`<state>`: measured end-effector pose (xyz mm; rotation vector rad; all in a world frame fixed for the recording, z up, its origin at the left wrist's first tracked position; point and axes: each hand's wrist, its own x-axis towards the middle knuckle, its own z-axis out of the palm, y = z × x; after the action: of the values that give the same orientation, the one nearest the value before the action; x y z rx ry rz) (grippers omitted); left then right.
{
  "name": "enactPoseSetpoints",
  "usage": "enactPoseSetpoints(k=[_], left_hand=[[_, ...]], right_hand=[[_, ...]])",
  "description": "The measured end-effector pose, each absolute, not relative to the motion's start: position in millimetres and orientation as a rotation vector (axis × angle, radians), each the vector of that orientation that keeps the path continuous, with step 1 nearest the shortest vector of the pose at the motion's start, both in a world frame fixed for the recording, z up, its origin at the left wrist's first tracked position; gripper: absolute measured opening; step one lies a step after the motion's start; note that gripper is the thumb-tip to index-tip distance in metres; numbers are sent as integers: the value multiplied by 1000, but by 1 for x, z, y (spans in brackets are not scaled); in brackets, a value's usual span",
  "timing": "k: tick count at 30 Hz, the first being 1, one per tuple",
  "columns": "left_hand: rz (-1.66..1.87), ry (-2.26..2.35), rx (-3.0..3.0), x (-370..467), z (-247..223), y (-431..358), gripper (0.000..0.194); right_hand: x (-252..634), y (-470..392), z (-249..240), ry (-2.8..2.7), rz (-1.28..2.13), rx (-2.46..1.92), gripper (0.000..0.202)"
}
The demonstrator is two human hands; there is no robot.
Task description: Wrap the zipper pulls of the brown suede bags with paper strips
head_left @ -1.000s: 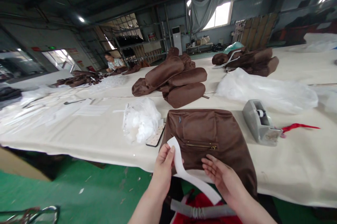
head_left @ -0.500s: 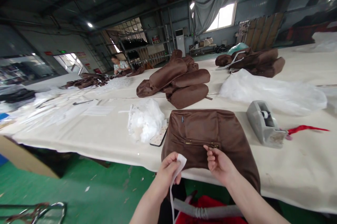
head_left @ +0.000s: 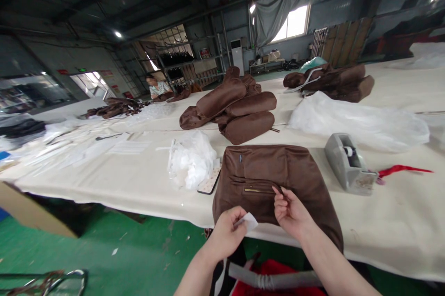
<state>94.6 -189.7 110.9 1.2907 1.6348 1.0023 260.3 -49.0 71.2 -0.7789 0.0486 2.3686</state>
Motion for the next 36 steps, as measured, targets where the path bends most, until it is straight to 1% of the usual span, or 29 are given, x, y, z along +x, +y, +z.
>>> enactPoseSetpoints(k=[2, 3, 5, 8, 12, 16, 21, 25, 30, 32, 36], left_hand=[[1003, 1658, 1271, 90, 108, -192, 8], [1011, 1669, 1255, 88, 107, -193, 8], [1035, 1674, 1210, 82, 106, -195, 13], [1053, 1646, 1148, 75, 104, -199, 23], [1049, 1635, 1072, 71, 104, -208, 31], [1063, 1650, 1033, 67, 106, -217, 34], [1042, 1630, 1079, 66, 108, -222, 36], [1121, 1639, 1080, 66, 103, -222, 35], [1136, 1632, 928, 66, 91, -222, 35], [1133, 1627, 884, 67, 89, -222, 36], [1141, 1579, 953, 69, 93, -220, 33]], right_hand=[[262, -52, 68, -4, 2366, -764, 5], [263, -54, 68, -37, 2369, -754, 6], [267, -60, 68, -113, 2392, -735, 12], [272, -72, 73, -285, 2431, -739, 14], [275, -88, 83, -653, 2312, -779, 20], [275, -97, 90, -885, 2207, -749, 22], [273, -98, 93, -934, 2106, -759, 25], [271, -99, 91, -978, 2021, -777, 28], [270, -100, 88, -984, 2032, -762, 24], [270, -99, 88, -993, 2007, -769, 25], [270, -100, 88, -966, 1940, -825, 30]])
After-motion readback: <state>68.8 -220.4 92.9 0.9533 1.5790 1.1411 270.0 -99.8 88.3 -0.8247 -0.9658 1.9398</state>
